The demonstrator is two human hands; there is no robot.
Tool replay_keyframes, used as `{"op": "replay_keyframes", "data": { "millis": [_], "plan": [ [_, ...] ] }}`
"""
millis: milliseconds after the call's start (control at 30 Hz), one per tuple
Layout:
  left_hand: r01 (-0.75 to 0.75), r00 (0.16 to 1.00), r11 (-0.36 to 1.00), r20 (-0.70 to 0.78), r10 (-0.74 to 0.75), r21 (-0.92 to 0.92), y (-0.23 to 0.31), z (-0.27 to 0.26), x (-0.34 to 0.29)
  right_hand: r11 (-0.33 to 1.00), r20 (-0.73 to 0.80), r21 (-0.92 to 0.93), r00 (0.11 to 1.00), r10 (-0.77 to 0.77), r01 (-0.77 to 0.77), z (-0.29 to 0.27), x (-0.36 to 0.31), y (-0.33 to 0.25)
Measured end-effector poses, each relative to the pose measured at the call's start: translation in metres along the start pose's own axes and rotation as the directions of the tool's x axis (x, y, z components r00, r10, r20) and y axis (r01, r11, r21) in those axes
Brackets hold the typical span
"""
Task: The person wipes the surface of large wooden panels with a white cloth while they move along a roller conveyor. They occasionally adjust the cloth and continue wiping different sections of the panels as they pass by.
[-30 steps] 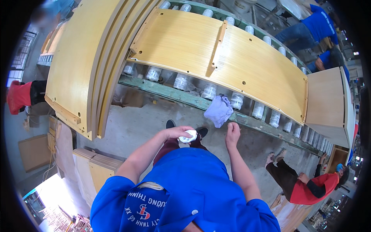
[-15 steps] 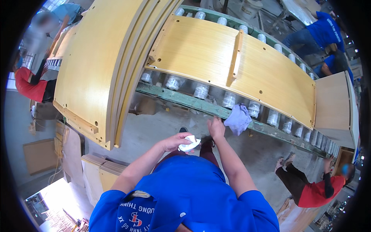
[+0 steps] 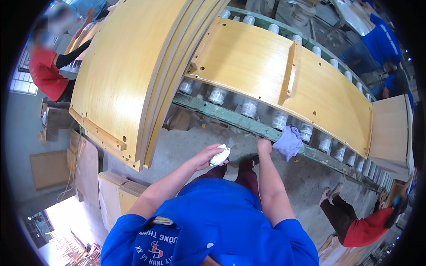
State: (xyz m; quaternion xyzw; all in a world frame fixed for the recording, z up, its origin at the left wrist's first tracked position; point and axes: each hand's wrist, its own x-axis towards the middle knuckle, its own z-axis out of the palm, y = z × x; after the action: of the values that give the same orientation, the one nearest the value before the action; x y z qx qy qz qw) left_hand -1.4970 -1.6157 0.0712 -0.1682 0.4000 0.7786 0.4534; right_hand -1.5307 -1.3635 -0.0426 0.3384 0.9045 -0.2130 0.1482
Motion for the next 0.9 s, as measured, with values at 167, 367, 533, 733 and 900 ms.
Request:
{"op": "replay_keyframes", "data": {
  "millis": [167,367,533,733,900],
  "plan": [
    [0.005,1.0,1.0,-0.026,-0.004,0.011,0.0,0.002,0.007,0.997,0.017,0.014,0.997,0.08,-0.08,0.008,0.009,0.004],
    [-0.002,0.999,0.999,-0.038,0.001,-0.033,-0.005,0.007,0.008,0.999,0.003,0.021,0.999,-0.043,0.043,0.011,0.007,0.014],
    [-0.004,0.997,0.998,-0.082,-0.001,-0.065,-0.008,0.015,0.015,0.988,-0.011,0.079,0.991,-0.131,0.131,0.007,0.0,0.021],
    [0.013,0.987,1.0,-0.158,-0.014,-0.007,-0.011,0.022,0.039,0.717,-0.412,0.459,0.841,-0.352,0.525,-0.002,-0.033,0.037],
    [0.01,0.992,0.997,-0.127,0.0,0.08,-0.005,0.027,0.076,0.553,0.183,0.83,0.9,-0.395,0.074,-0.013,-0.056,0.064]
  ]
}}
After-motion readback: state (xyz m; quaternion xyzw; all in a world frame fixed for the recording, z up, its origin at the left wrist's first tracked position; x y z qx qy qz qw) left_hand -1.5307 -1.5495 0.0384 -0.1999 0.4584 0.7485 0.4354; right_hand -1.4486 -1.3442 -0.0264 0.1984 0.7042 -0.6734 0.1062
